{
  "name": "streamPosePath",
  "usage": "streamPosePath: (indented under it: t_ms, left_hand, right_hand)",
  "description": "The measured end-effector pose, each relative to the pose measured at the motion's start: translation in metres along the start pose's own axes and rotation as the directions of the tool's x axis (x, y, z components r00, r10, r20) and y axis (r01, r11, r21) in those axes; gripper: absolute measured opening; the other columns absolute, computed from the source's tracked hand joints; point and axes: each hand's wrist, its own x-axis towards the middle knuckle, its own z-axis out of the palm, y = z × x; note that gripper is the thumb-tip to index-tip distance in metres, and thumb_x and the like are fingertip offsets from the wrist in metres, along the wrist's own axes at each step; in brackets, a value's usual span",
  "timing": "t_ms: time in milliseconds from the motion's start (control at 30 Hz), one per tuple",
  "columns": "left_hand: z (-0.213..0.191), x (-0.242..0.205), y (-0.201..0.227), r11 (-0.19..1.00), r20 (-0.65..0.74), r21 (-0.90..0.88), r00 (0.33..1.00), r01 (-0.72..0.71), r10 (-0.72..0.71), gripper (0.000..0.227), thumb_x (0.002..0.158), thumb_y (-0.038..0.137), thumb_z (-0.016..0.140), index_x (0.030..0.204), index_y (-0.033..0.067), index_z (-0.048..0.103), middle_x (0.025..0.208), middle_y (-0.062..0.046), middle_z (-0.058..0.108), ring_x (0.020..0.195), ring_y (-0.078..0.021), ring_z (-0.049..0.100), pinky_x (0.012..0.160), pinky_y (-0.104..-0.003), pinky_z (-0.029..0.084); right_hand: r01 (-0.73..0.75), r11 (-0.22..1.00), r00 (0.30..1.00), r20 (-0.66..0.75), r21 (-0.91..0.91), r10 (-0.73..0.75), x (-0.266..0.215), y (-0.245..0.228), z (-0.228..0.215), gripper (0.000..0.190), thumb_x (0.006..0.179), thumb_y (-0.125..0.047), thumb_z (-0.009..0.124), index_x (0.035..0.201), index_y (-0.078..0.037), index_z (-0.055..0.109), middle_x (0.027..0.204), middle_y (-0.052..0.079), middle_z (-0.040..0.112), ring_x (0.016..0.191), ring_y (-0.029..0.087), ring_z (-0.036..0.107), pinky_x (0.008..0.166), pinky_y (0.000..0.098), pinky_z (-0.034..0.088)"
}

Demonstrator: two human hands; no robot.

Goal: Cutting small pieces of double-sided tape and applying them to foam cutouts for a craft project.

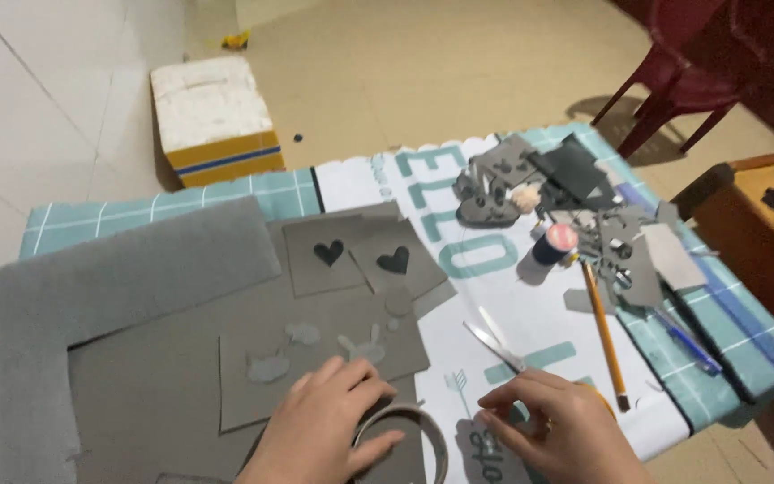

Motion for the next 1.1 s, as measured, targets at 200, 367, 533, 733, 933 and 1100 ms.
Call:
streamPosePath:
  t_ms: [200,367,533,733,933,1100]
  left_hand:
    - [0.009,-0.004,0.006,0.94,-0.167,-0.333,0.977,0.074,-0.136,0.013,0.1,0.032,0.066,0.105,0.0254,0.075,0.103,0.011,0.07,0.084,-0.0085,0.066,0.073,-0.026,0.053]
    - [0.005,-0.012,0.019,0.793,-0.329,-0.609,0.917,-0.023,-0.226,0.011,0.09,0.025,0.077,0.096,0.022,0.086,0.093,0.009,0.079,0.076,-0.0079,0.067,0.067,-0.025,0.053]
    - [-0.007,-0.016,0.032,0.67,-0.17,-0.721,0.891,0.18,-0.422,0.011,0.088,0.025,0.08,0.096,0.02,0.086,0.092,0.008,0.08,0.076,-0.0073,0.068,0.07,-0.022,0.054]
    - [-0.005,-0.016,0.03,0.634,-0.165,-0.747,0.868,0.2,-0.469,0.009,0.086,0.028,0.081,0.09,0.0205,0.086,0.09,0.011,0.081,0.073,-0.0057,0.066,0.07,-0.021,0.054]
    - [0.005,-0.017,0.024,0.696,-0.41,-0.707,0.873,-0.121,-0.265,0.026,0.089,0.032,0.07,0.105,0.0188,0.086,0.094,0.006,0.081,0.08,-0.0067,0.072,0.074,-0.022,0.06]
    - [0.0,-0.019,0.03,0.423,-0.198,-0.906,0.91,-0.028,-0.365,0.02,0.089,0.018,0.075,0.106,0.0101,0.083,0.094,-0.003,0.083,0.077,-0.0107,0.08,0.074,-0.02,0.064]
  right_hand:
    - [-0.221,0.909,0.975,0.07,0.353,0.21,-0.011,-0.02,0.023,0.026,0.086,-0.031,0.074,0.097,-0.019,0.094,0.078,-0.003,0.101,0.051,0.004,0.068,0.05,0.0192,0.051]
    - [-0.266,0.5,0.964,0.24,0.824,0.117,-0.022,-0.033,0.031,0.036,0.091,-0.01,0.067,0.101,0.016,0.09,0.087,0.027,0.089,0.076,0.03,0.074,0.072,0.0392,0.06]
    - [-0.069,0.26,0.97,0.125,0.963,-0.207,-0.018,-0.011,0.054,0.023,0.091,-0.001,0.072,0.101,0.018,0.082,0.062,0.018,0.061,0.059,0.026,0.053,0.059,0.0366,0.041]
    - [-0.107,0.19,0.955,0.154,0.976,-0.254,-0.014,-0.016,0.058,0.026,0.075,0.004,0.084,0.098,0.016,0.079,0.088,0.03,0.083,0.082,0.037,0.079,0.076,0.0438,0.06]
    - [-0.229,0.077,0.97,0.234,0.97,-0.072,-0.007,-0.008,0.067,0.026,0.083,-0.005,0.076,0.094,0.018,0.073,0.076,0.032,0.075,0.053,0.031,0.062,0.052,0.0355,0.049]
    - [-0.008,0.272,0.95,0.092,0.962,-0.299,-0.015,-0.042,0.041,0.011,0.081,0.001,0.08,0.083,0.011,0.075,0.075,0.031,0.084,0.069,0.035,0.081,0.067,0.0411,0.064]
